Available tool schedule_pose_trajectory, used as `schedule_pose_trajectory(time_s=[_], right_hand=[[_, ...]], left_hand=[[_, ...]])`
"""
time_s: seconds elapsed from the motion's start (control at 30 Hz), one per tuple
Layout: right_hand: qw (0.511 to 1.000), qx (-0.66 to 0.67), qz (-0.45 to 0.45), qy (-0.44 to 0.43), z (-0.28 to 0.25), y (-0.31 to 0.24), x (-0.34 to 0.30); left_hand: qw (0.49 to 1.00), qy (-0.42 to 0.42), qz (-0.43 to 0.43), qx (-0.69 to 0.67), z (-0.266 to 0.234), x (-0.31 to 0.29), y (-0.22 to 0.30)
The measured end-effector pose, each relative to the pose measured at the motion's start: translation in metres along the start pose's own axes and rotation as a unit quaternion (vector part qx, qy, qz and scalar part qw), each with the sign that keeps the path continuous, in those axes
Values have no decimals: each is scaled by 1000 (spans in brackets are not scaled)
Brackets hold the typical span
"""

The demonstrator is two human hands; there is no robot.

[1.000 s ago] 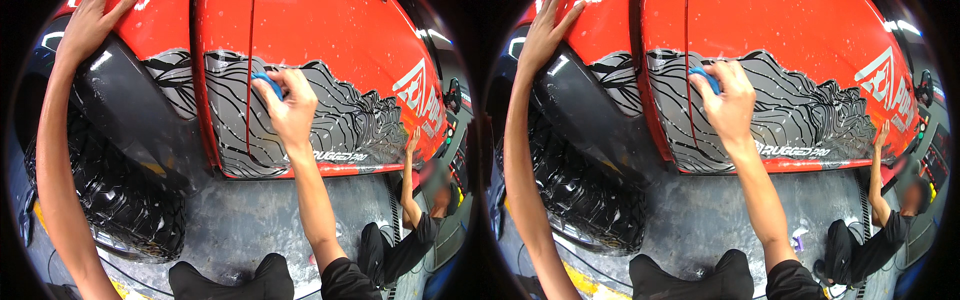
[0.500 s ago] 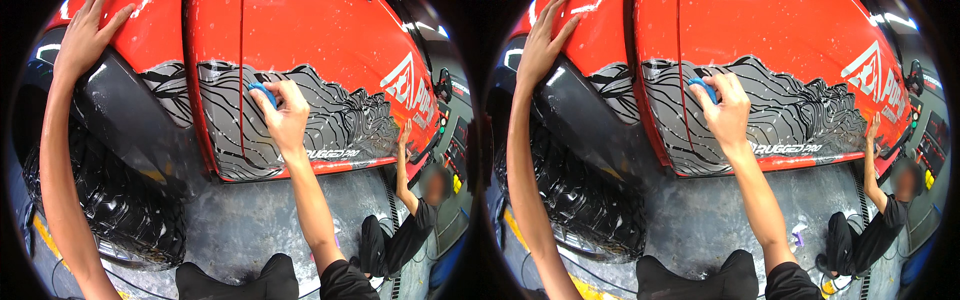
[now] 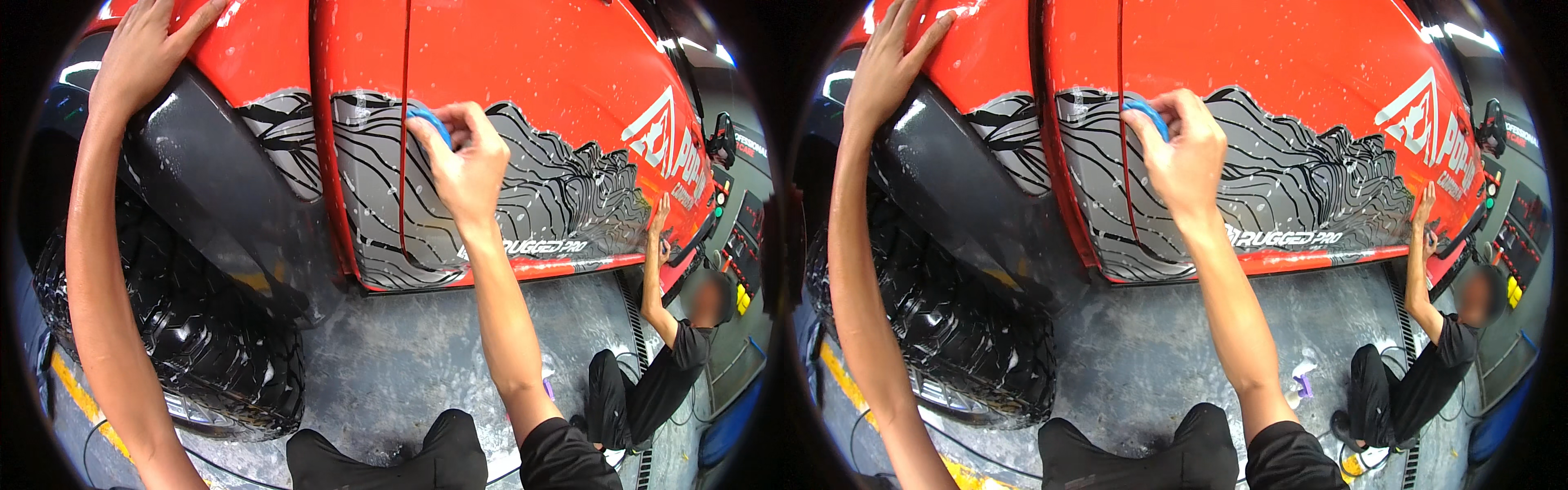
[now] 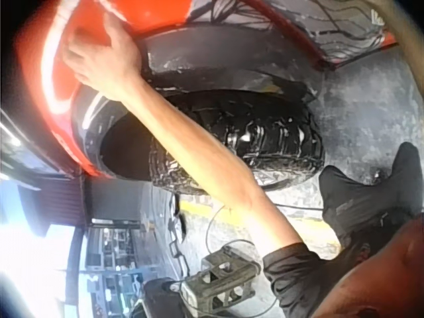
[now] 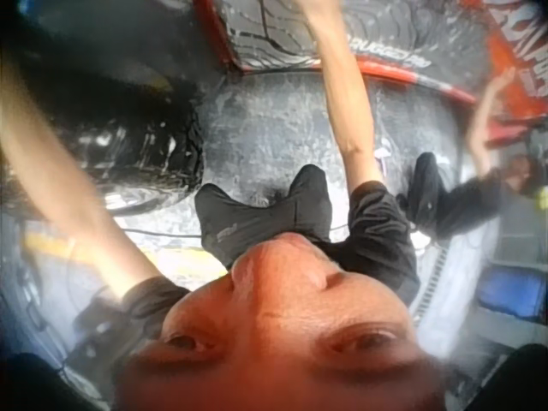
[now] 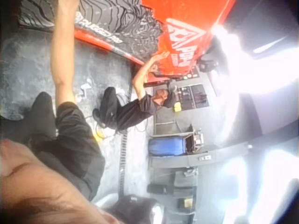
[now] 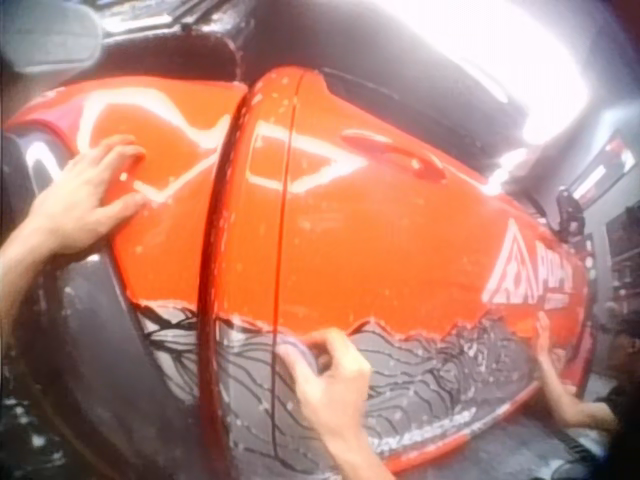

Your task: The person applies a large black and grey patterned vinyl wrap to the side of a red vehicle. They use a blue squeegee to smooth the material and a spray bottle to apply liquid, working carefully around the vehicle's contours and wheel arch.

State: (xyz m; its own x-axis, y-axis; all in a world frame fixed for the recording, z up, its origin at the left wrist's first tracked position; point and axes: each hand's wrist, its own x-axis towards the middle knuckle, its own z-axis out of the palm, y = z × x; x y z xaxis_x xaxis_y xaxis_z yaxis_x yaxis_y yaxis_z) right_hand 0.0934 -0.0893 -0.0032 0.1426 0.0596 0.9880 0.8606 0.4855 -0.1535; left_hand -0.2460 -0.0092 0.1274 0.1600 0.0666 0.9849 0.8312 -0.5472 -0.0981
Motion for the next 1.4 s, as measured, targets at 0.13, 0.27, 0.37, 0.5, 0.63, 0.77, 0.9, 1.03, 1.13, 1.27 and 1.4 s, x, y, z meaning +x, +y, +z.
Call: schedule_pose_trajectory(time_s=[0.13,0.27,0.37,0.5,0.63,0.77,0.9,1.03,1.13,1.27,1.4], right_hand=[[999,26,22,7,-4,4,-4],[1000,13,5,-18,-1,-6,10],[998,0,54,-16,-19,3,-6],[997,-35,-65,-22,-2,-2,15],[997,-64,-24,-45,-14,3,3],[987,-99,-122,-35,-2,2,15],[996,-50,-76,-23,-10,14,0],[998,10,-65,3,-3,16,3],[992,-22,-122,8,10,3,22],[1000,-12,18,-11,-13,8,5],[989,-60,-132,-16,-1,3,26]], left_hand=[[999,20,26,-7,3,3,-5],[998,25,59,-23,8,10,-19],[998,29,54,-25,12,6,-18],[998,22,47,-19,8,5,-14],[998,32,55,-11,8,6,-18],[998,33,53,-10,13,7,-16],[999,16,46,-8,10,7,-20],[999,29,20,-2,5,-1,-1],[999,42,14,19,0,-9,6],[998,58,-14,37,-6,-17,28],[997,64,-10,48,-5,-18,32]])
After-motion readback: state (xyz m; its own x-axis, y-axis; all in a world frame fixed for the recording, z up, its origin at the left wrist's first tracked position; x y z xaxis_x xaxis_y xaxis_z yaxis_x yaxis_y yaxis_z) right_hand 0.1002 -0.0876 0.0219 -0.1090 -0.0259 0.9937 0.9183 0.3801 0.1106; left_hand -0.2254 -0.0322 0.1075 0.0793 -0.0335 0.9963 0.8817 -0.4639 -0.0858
